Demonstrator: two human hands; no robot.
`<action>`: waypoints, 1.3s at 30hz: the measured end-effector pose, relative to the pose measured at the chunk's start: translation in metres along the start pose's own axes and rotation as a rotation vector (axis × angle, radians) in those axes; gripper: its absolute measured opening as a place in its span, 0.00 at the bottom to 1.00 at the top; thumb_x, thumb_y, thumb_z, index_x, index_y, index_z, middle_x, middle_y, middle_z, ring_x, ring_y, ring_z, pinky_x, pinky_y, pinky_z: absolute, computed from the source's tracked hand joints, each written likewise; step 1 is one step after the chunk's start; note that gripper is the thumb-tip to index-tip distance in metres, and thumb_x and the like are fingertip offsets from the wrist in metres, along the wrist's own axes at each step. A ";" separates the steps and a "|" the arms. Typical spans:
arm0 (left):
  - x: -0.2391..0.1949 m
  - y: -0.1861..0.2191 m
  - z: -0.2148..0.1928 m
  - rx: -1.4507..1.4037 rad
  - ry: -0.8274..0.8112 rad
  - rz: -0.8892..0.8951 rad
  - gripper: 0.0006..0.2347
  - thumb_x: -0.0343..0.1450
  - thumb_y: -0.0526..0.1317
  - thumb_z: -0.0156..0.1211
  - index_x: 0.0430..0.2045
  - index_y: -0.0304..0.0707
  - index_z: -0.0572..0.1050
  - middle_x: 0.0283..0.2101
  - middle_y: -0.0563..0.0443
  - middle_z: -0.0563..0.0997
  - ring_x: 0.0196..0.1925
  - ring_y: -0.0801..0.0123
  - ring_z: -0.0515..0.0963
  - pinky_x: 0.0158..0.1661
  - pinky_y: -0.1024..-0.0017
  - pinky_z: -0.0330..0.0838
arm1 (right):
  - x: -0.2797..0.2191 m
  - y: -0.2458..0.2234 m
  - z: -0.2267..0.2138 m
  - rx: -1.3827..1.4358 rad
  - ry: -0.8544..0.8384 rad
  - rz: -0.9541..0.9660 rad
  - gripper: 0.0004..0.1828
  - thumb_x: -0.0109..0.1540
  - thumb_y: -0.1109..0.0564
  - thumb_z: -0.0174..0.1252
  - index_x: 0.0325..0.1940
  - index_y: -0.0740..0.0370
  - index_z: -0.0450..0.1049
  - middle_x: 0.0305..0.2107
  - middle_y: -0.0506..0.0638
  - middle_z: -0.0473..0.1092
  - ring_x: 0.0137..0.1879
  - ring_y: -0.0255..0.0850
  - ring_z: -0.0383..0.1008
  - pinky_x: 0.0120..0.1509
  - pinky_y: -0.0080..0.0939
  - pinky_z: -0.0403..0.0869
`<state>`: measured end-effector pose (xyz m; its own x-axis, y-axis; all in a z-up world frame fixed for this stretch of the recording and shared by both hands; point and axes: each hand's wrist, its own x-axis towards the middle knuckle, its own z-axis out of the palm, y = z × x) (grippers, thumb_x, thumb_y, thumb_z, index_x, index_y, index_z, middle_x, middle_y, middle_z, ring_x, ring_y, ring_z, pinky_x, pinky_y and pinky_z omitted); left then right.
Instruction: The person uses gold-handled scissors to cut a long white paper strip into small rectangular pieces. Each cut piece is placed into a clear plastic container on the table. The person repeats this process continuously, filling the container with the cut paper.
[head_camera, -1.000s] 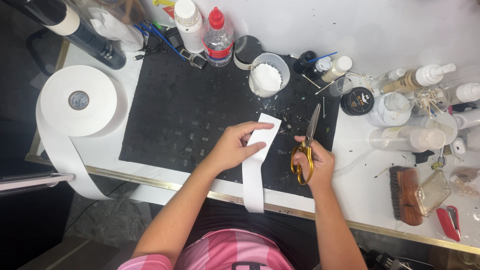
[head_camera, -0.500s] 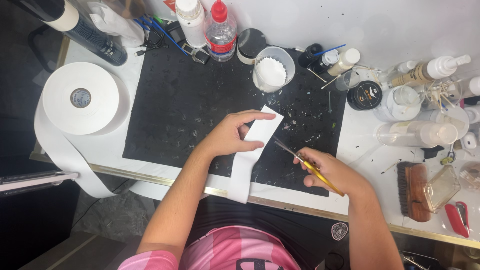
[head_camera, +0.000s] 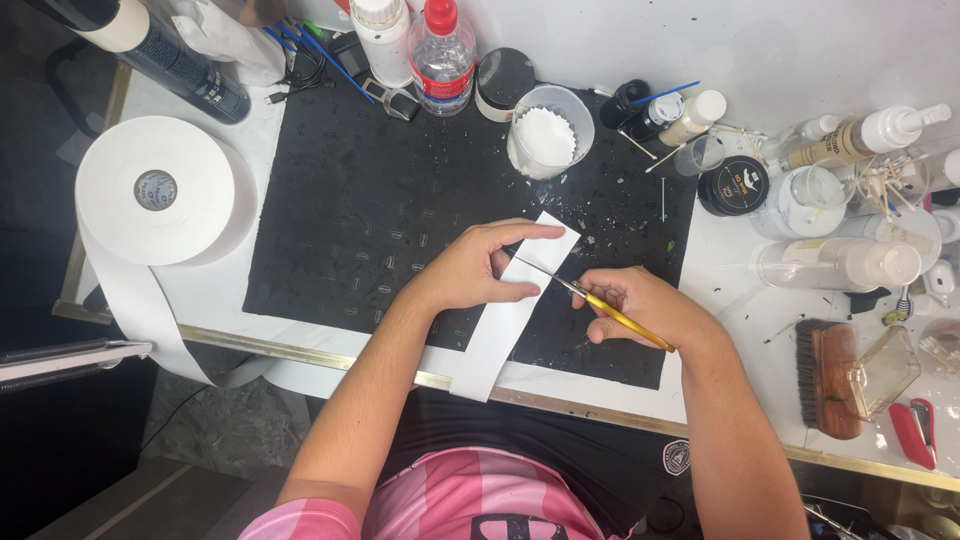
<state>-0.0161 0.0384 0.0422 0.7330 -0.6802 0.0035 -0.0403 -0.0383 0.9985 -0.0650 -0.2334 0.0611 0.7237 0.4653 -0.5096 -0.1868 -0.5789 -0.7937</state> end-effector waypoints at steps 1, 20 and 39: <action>0.000 0.000 0.000 0.001 0.001 -0.007 0.30 0.61 0.29 0.71 0.61 0.46 0.73 0.49 0.53 0.80 0.29 0.84 0.79 0.27 0.82 0.73 | 0.000 0.000 0.000 0.027 0.001 0.011 0.23 0.47 0.52 0.77 0.38 0.63 0.74 0.17 0.41 0.65 0.27 0.30 0.61 0.32 0.36 0.63; 0.084 -0.009 -0.026 0.583 0.274 0.146 0.41 0.54 0.34 0.80 0.66 0.41 0.67 0.65 0.37 0.72 0.62 0.48 0.76 0.59 0.62 0.72 | -0.005 0.075 0.029 0.372 0.228 0.047 0.11 0.49 0.69 0.66 0.35 0.63 0.77 0.17 0.42 0.68 0.22 0.27 0.62 0.25 0.29 0.59; 0.025 0.024 0.025 0.198 0.268 0.156 0.25 0.65 0.34 0.75 0.57 0.41 0.72 0.63 0.52 0.75 0.28 0.78 0.69 0.30 0.81 0.69 | 0.001 0.055 0.046 0.702 0.656 -0.217 0.20 0.55 0.68 0.67 0.49 0.65 0.69 0.31 0.55 0.80 0.37 0.36 0.83 0.30 0.29 0.70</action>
<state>-0.0158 0.0023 0.0646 0.8584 -0.4744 0.1954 -0.2769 -0.1077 0.9549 -0.1054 -0.2339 0.0015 0.9743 -0.0726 -0.2131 -0.2052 0.1032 -0.9733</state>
